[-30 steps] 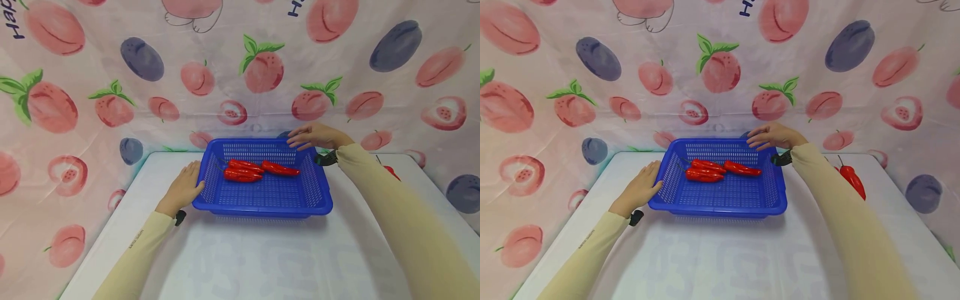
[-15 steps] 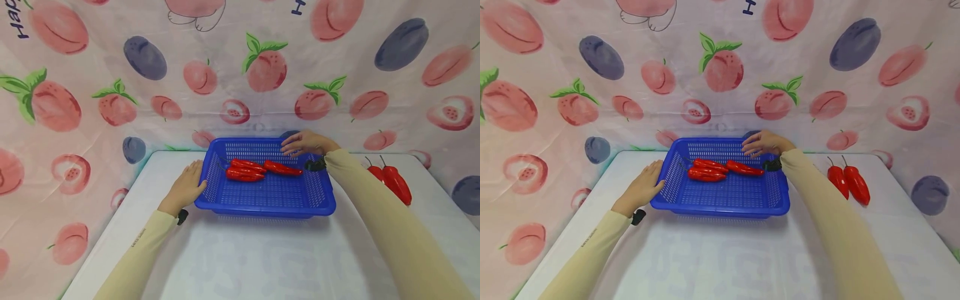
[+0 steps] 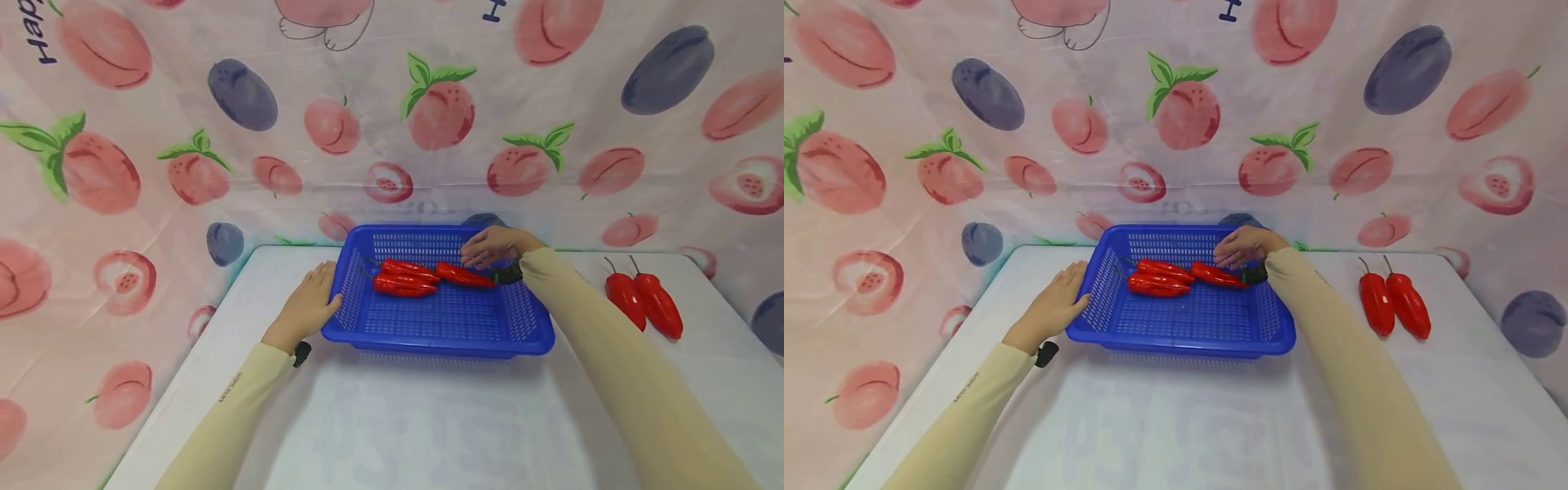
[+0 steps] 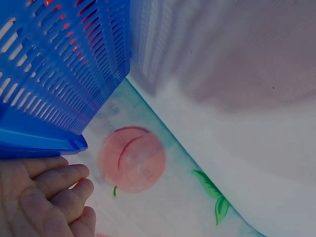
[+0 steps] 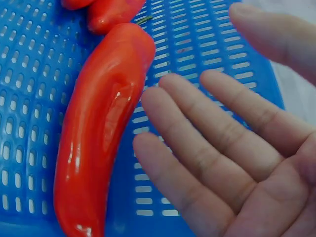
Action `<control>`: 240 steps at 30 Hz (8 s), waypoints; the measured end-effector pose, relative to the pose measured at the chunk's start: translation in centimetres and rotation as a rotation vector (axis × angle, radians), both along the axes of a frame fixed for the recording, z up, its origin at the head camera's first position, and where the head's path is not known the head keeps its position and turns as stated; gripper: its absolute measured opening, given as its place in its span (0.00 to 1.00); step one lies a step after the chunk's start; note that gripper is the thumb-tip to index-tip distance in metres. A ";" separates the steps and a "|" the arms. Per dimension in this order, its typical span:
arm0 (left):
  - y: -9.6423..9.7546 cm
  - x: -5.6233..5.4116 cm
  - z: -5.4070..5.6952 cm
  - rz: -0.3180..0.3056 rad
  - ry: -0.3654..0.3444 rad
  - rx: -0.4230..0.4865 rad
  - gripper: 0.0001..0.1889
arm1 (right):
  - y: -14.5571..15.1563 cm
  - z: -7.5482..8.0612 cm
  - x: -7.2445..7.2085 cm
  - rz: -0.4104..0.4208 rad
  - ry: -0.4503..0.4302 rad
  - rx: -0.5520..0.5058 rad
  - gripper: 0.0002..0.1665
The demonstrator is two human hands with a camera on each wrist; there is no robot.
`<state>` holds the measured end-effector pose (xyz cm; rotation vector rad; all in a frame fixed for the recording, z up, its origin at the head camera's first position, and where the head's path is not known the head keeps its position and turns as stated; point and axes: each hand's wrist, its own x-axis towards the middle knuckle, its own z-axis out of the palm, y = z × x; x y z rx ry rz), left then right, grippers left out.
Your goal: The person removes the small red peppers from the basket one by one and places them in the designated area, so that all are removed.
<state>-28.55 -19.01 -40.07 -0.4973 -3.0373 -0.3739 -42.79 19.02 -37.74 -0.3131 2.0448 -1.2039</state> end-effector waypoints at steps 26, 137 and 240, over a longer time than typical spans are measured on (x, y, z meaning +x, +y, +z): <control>0.3 0.1 0.4 0.013 -0.015 -0.009 0.35 | -0.7 -0.9 -0.4 -0.037 -0.016 0.137 0.30; 0.1 -0.5 0.0 0.033 -0.029 -0.030 0.36 | -5.1 -4.1 2.6 0.011 0.043 0.246 0.26; 0.1 -0.2 0.3 0.036 -0.022 -0.058 0.35 | -3.5 3.4 2.6 -0.392 0.317 -0.269 0.33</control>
